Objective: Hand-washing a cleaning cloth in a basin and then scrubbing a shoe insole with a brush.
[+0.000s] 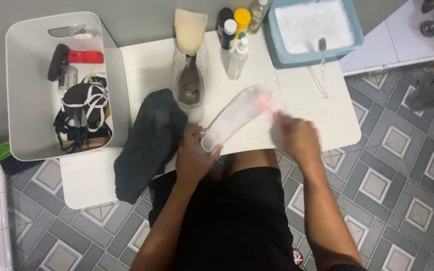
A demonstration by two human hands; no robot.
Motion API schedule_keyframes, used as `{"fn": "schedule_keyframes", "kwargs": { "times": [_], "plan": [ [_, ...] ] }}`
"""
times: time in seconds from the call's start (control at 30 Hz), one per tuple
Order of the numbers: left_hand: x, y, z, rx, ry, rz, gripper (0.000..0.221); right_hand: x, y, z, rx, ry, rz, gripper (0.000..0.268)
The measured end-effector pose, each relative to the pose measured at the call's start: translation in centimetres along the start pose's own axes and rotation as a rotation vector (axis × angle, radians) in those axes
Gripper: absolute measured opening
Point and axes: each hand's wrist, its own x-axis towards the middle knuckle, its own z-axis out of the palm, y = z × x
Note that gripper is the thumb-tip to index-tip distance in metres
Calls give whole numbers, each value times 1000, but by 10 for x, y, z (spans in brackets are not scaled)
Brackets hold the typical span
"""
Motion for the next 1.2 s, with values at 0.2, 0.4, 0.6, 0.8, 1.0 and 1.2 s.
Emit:
{"fn": "schedule_keyframes", "kwargs": {
  "times": [0.2,0.4,0.6,0.8,1.0,1.2],
  "plan": [
    [1,-13,7,11,17,-13,67,-48,-46,-8,116,-162,-93,37],
    [-2,-9,6,109,98,59,62,-20,-6,-4,-87,209,61,34],
    [-4,-5,-2,52,64,114,57,-26,-12,-12,-35,51,-19,30],
    [-2,-2,-3,68,35,58,65,-54,-44,-1,29,-128,-23,29],
    [-7,-2,8,122,128,76,58,-18,24,-13,148,390,20,34],
    [-42,56,4,-200,-177,170,52,-39,60,-5,477,522,-62,35]
  ]
}}
